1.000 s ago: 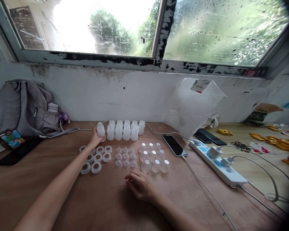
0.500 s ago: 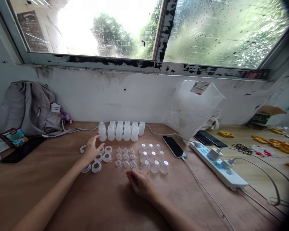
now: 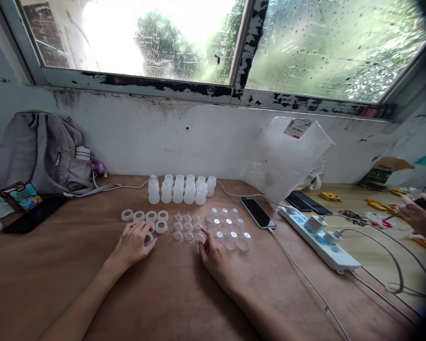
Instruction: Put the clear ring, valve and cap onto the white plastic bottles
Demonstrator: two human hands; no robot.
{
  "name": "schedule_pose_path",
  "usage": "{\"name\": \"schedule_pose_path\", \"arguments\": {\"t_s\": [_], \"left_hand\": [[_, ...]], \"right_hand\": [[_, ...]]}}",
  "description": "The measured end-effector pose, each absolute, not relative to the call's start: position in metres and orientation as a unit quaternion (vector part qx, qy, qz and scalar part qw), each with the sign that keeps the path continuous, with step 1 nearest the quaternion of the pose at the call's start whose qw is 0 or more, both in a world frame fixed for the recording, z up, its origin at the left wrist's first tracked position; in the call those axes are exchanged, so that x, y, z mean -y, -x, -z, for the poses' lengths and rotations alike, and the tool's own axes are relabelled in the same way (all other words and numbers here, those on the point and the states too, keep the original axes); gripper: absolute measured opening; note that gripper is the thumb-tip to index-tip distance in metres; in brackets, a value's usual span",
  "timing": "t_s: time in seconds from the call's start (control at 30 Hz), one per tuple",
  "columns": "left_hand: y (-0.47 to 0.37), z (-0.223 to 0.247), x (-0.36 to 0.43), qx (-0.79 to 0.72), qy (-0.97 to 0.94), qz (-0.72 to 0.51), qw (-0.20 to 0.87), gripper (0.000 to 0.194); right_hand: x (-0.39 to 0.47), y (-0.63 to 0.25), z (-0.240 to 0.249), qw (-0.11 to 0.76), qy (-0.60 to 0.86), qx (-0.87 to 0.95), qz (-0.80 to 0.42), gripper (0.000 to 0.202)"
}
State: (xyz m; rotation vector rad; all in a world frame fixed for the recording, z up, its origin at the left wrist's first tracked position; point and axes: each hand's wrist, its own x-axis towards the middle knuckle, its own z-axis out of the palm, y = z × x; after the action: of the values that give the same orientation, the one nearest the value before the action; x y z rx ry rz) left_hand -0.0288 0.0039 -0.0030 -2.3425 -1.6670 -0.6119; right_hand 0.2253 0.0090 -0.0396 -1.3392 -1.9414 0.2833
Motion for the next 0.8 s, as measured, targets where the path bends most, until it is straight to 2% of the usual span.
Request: {"name": "schedule_pose_path", "arguments": {"t_s": [0.17, 0.4, 0.6, 0.8], "left_hand": [[0.029, 0.005, -0.002, 0.563, 0.799, 0.191, 0.088, 0.016], [0.013, -0.005, 0.01, 0.504, 0.845, 0.179, -0.01, 0.016], [0.001, -0.001, 0.015, 0.482, 0.854, 0.196, -0.032, 0.03], [-0.001, 0.007, 0.013, 0.476, 0.845, 0.233, -0.069, 0.026]], "right_hand": [[-0.012, -0.224, 0.042, 0.362, 0.545, 0.75, -0.094, 0.04], [-0.012, -0.225, 0.039, 0.354, 0.539, 0.757, -0.105, 0.017], [0.0, -0.223, 0.028, 0.38, 0.485, 0.783, -0.091, 0.007], [0.004, -0.22, 0.025, 0.325, 0.44, 0.829, -0.116, 0.001]]}}
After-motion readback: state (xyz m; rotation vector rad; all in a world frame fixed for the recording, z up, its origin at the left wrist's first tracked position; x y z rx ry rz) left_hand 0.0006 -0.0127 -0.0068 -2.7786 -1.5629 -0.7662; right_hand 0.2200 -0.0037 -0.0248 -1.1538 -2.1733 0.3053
